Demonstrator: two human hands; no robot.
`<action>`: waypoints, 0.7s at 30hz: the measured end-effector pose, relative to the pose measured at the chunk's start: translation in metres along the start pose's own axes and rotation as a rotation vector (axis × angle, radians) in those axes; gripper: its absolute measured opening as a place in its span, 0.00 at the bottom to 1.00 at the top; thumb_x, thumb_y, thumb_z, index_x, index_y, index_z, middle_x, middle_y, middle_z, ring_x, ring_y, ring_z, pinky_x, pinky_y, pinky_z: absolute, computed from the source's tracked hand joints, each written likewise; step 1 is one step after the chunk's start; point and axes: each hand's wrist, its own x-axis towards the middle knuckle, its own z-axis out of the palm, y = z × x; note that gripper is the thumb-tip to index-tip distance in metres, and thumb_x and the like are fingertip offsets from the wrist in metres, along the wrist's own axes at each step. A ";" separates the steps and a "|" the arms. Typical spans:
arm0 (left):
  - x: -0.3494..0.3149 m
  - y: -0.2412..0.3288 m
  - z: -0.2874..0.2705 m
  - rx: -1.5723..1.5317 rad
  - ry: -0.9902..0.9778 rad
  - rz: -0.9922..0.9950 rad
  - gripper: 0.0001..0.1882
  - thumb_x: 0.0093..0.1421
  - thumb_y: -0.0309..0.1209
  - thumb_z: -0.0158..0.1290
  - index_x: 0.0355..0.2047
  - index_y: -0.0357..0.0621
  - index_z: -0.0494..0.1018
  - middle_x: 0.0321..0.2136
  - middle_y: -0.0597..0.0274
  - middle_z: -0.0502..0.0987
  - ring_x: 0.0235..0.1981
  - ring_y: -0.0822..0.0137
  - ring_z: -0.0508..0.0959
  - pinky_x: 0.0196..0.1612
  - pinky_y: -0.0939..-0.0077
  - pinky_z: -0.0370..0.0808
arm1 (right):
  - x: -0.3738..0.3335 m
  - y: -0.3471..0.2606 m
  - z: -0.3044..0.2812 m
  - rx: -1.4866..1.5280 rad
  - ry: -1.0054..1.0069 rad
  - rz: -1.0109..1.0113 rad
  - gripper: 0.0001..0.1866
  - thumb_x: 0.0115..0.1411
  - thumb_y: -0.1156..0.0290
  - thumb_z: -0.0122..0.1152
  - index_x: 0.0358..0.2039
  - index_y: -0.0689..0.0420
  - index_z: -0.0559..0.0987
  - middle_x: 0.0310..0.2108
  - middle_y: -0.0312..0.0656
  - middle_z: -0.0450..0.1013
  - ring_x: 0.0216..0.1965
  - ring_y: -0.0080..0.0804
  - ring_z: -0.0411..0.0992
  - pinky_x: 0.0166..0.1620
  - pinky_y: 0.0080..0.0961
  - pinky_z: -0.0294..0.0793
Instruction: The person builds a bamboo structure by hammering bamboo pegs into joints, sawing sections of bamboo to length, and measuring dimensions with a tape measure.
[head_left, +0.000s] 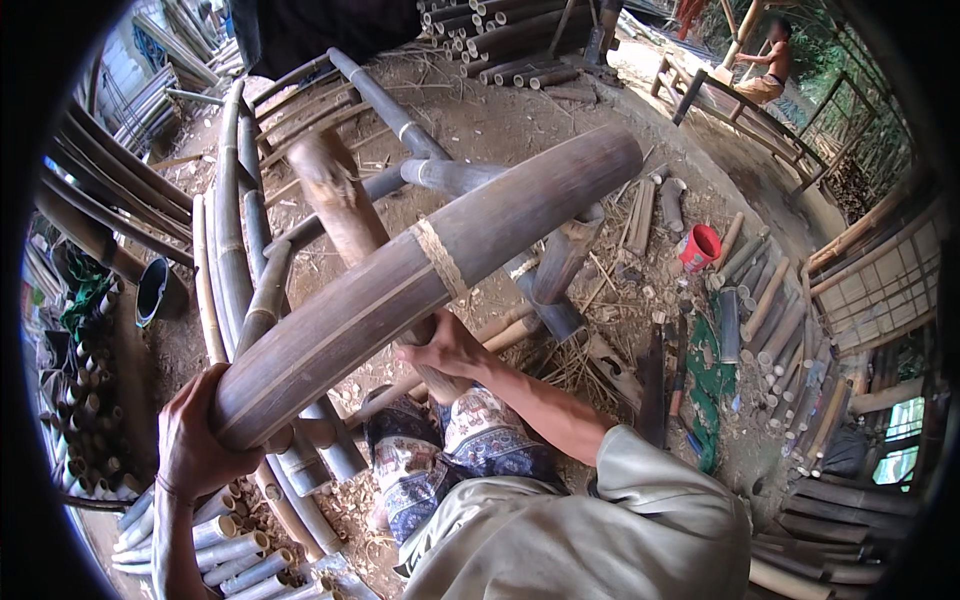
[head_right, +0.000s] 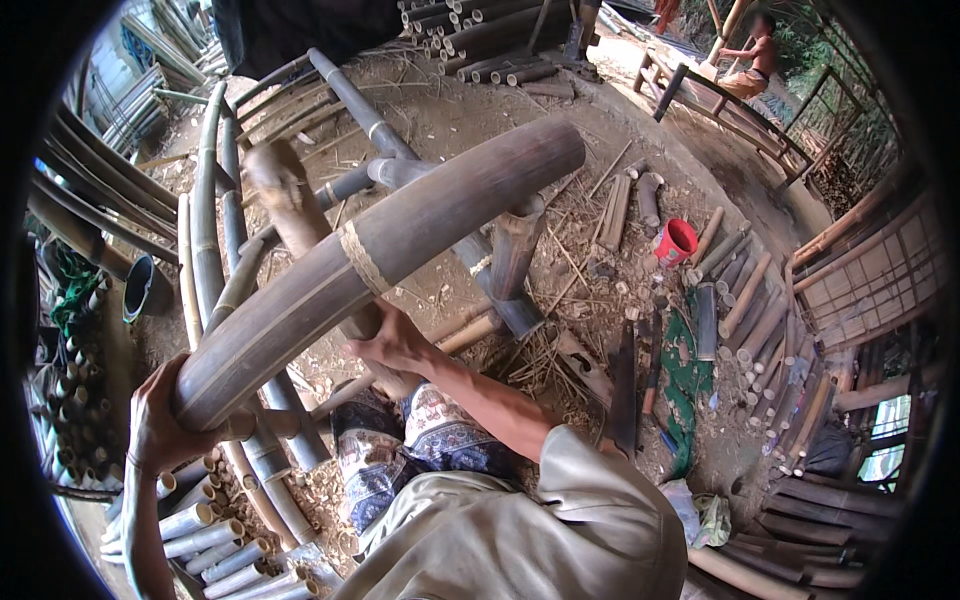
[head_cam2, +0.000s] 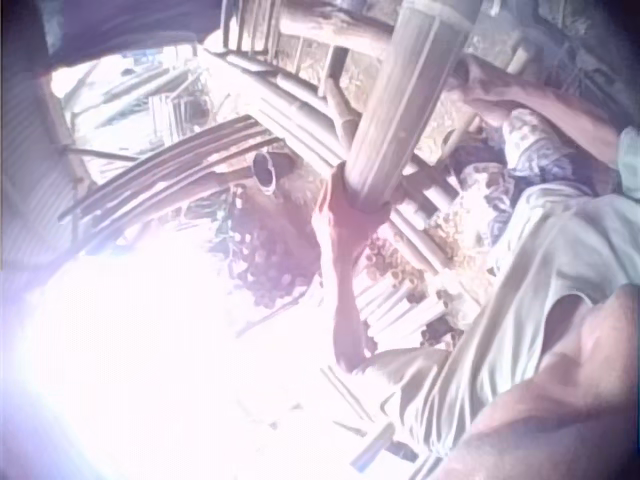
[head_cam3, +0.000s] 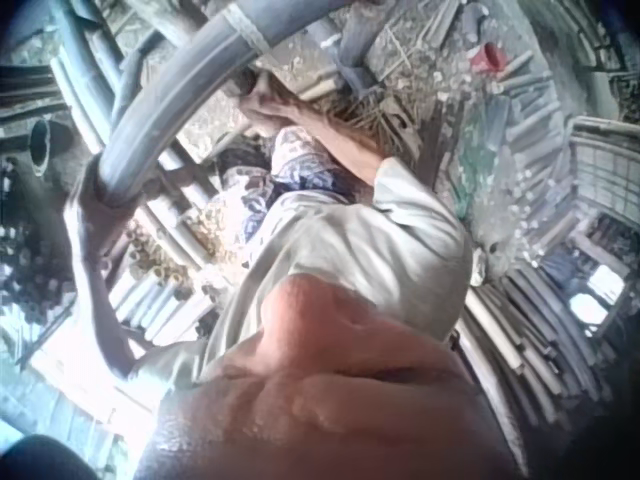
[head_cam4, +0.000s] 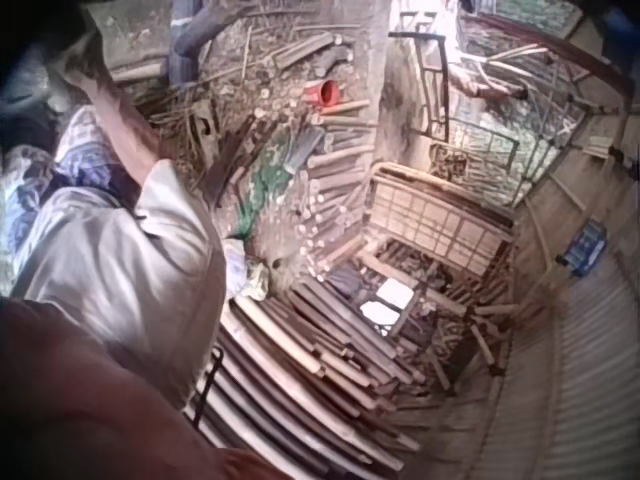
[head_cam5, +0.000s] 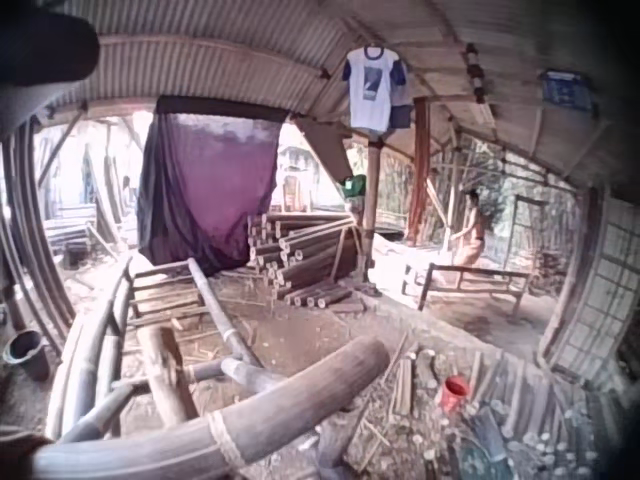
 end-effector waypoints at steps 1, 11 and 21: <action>-0.002 0.002 -0.002 0.033 -0.019 -0.011 0.42 0.27 0.33 0.65 0.50 0.39 0.68 0.38 0.47 0.76 0.39 0.50 0.78 0.46 0.59 0.75 | -0.011 -0.005 0.000 0.077 -0.026 0.060 0.35 0.45 0.57 0.70 0.48 0.66 0.68 0.39 0.50 0.73 0.44 0.41 0.73 0.48 0.31 0.74; 0.042 0.054 0.047 0.185 0.246 0.125 0.39 0.35 0.30 0.65 0.51 0.40 0.64 0.35 0.49 0.74 0.36 0.48 0.78 0.40 0.57 0.76 | -0.067 -0.094 -0.023 1.145 -0.325 0.567 0.26 0.56 0.52 0.60 0.38 0.65 0.72 0.27 0.47 0.75 0.24 0.34 0.77 0.28 0.30 0.81; 0.048 0.059 0.031 0.158 0.175 0.087 0.38 0.36 0.31 0.64 0.51 0.40 0.65 0.37 0.48 0.74 0.38 0.47 0.77 0.42 0.58 0.76 | -0.060 -0.019 -0.024 0.542 -0.157 0.363 0.33 0.49 0.56 0.67 0.47 0.67 0.67 0.34 0.49 0.73 0.30 0.38 0.77 0.32 0.35 0.79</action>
